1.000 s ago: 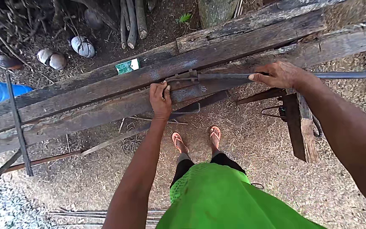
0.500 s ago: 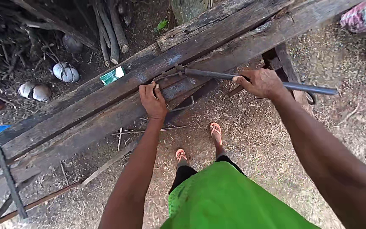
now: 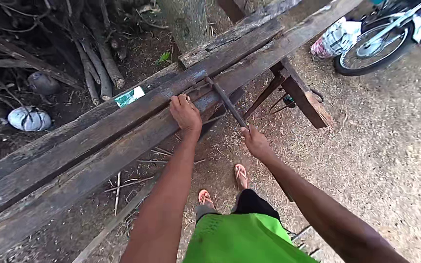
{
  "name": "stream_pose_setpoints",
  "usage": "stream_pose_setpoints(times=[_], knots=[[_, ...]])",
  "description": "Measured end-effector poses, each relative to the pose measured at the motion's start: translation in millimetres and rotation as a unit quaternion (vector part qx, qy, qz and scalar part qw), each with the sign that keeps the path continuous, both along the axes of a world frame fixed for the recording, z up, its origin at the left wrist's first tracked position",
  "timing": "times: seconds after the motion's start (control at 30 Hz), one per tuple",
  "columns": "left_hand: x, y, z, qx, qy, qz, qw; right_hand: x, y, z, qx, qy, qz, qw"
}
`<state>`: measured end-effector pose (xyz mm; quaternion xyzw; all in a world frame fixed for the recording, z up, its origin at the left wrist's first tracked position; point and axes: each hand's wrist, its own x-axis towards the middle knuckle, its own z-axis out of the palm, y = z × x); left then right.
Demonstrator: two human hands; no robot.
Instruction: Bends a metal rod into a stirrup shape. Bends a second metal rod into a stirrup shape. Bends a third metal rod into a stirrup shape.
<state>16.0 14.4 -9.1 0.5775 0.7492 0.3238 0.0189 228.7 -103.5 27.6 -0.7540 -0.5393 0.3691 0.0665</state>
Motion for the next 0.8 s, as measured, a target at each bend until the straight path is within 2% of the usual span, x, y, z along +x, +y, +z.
stream_pose_setpoints(times=[0.17,0.3,0.53,0.63,0.8], knots=[[2,0,-2,0.016,0.007,0.005,1.000,52,22,-15,-0.021,0.121,0.157,0.980],[1,2,-6,0.026,0.022,0.006,0.999,58,21,-37,0.023,0.213,0.120,0.969],[2,3,-10,0.049,0.025,0.018,0.998,58,21,-26,-0.053,0.423,0.036,0.904],[2,3,-12,0.050,0.029,0.029,0.998,52,17,-31,-0.054,0.449,0.021,0.892],[4,3,-10,0.045,0.025,0.030,0.998,38,8,-32,-0.032,0.432,0.004,0.901]])
